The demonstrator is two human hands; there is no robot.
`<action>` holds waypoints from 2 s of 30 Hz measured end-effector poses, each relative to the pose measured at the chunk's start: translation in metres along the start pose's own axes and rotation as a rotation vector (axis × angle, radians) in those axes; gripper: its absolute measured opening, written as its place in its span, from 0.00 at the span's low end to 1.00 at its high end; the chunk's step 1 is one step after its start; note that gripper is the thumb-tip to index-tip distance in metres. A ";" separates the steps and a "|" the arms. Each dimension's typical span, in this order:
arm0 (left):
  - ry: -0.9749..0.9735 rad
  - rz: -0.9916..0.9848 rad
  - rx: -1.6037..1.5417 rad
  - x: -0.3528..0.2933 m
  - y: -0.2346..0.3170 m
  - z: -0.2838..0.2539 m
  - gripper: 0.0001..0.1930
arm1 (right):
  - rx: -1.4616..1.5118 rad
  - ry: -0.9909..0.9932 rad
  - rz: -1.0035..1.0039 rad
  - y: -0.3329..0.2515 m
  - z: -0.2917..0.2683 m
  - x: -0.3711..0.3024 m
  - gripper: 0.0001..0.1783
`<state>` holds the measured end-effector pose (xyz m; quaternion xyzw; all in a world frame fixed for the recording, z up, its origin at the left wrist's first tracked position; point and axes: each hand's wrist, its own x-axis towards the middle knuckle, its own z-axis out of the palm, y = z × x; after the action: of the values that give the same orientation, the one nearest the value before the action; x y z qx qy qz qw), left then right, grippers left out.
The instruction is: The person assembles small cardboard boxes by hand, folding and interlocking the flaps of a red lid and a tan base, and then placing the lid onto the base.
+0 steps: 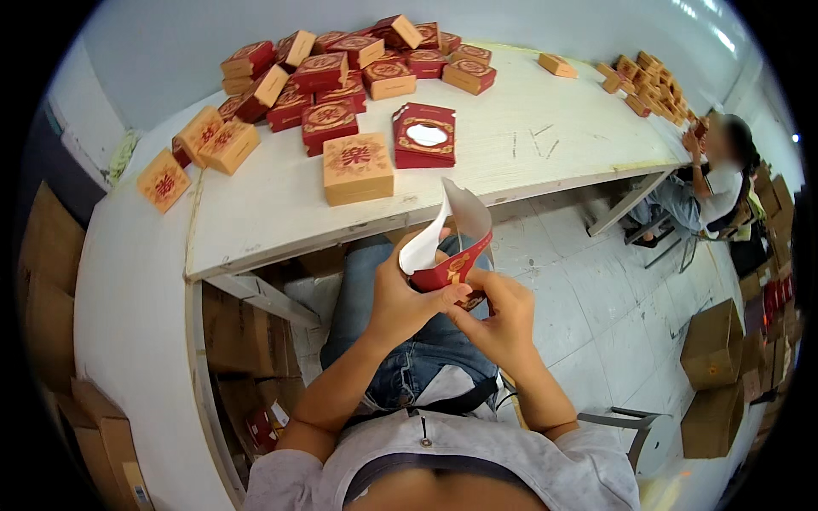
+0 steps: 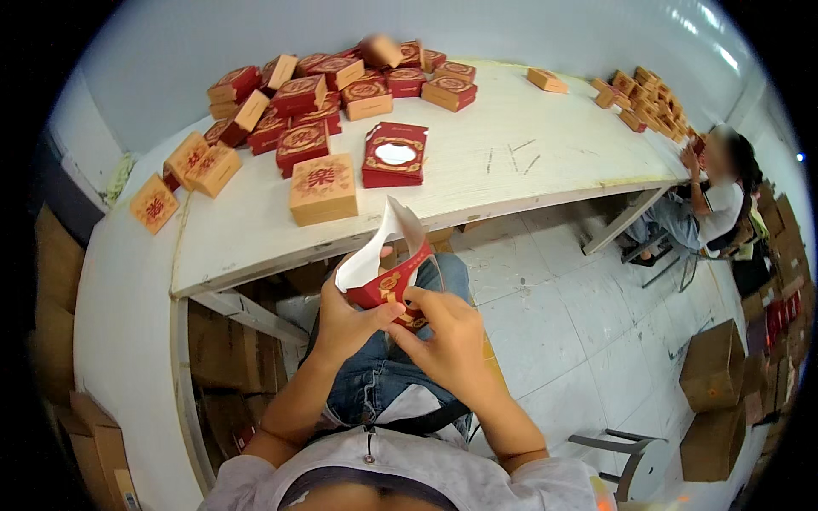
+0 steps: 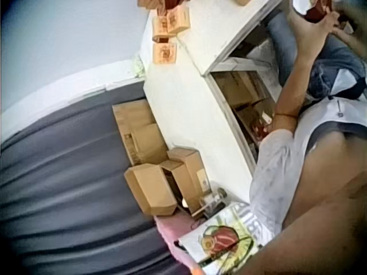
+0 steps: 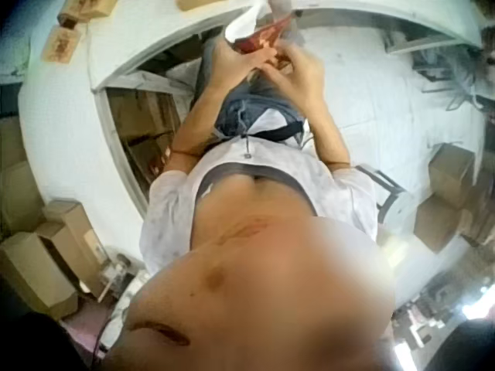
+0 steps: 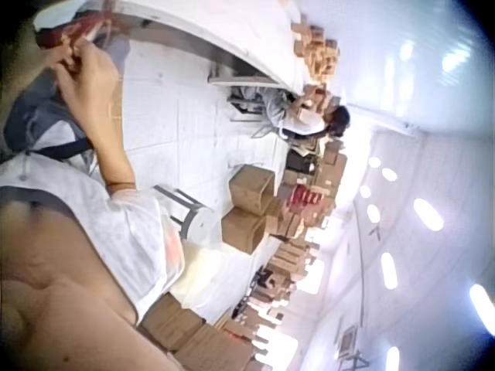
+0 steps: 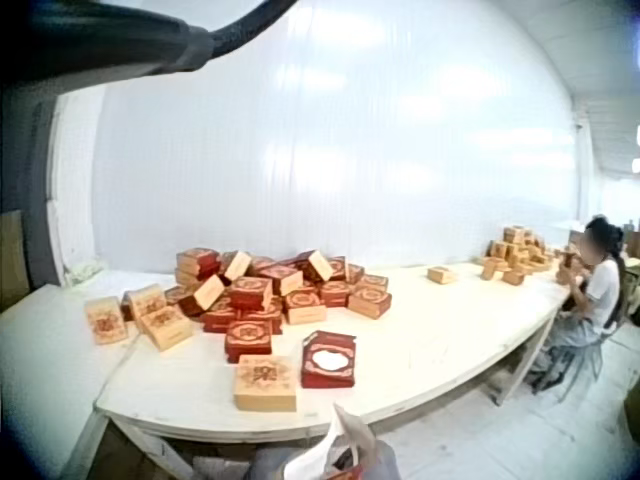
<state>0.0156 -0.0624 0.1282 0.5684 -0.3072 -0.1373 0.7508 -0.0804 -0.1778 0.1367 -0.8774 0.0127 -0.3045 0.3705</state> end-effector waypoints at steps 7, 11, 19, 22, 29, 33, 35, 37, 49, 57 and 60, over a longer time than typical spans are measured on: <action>0.034 -0.008 0.071 -0.012 -0.013 -0.013 0.26 | 0.203 0.347 0.103 0.012 0.020 -0.018 0.49; -0.109 -0.146 -0.267 -0.017 -0.026 -0.011 0.26 | 0.864 0.139 0.455 0.031 0.026 -0.029 0.58; -0.188 -0.257 -0.307 -0.022 -0.024 -0.026 0.24 | 1.164 0.028 0.626 0.035 0.017 -0.035 0.40; -0.131 -0.222 -0.237 -0.019 -0.017 -0.032 0.22 | 1.103 0.048 0.508 0.034 0.016 -0.033 0.35; -0.032 -0.201 -0.145 -0.020 -0.018 -0.042 0.17 | 0.792 0.079 0.529 0.040 0.020 -0.038 0.15; 0.015 -0.193 -0.130 -0.018 -0.022 -0.043 0.12 | 0.814 0.092 0.584 0.033 0.021 -0.032 0.11; 0.047 -0.207 -0.168 -0.018 -0.023 -0.040 0.11 | 0.845 0.073 0.597 0.028 0.016 -0.028 0.12; 0.072 -0.223 -0.167 -0.018 -0.025 -0.039 0.09 | 0.824 0.051 0.648 0.037 0.017 -0.030 0.12; -0.093 -0.261 -0.382 -0.019 -0.017 -0.037 0.46 | 1.151 0.453 0.699 0.041 0.025 -0.022 0.13; -0.010 0.027 -0.073 -0.031 -0.035 0.001 0.50 | 1.173 0.418 0.736 0.032 0.041 -0.028 0.16; 0.029 0.079 0.004 -0.024 -0.033 -0.009 0.42 | 1.172 0.314 0.679 0.034 0.048 -0.033 0.26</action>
<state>0.0074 -0.0524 0.0885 0.5592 -0.3188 -0.0991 0.7589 -0.0746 -0.1636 0.0711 -0.4257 0.1734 -0.2519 0.8516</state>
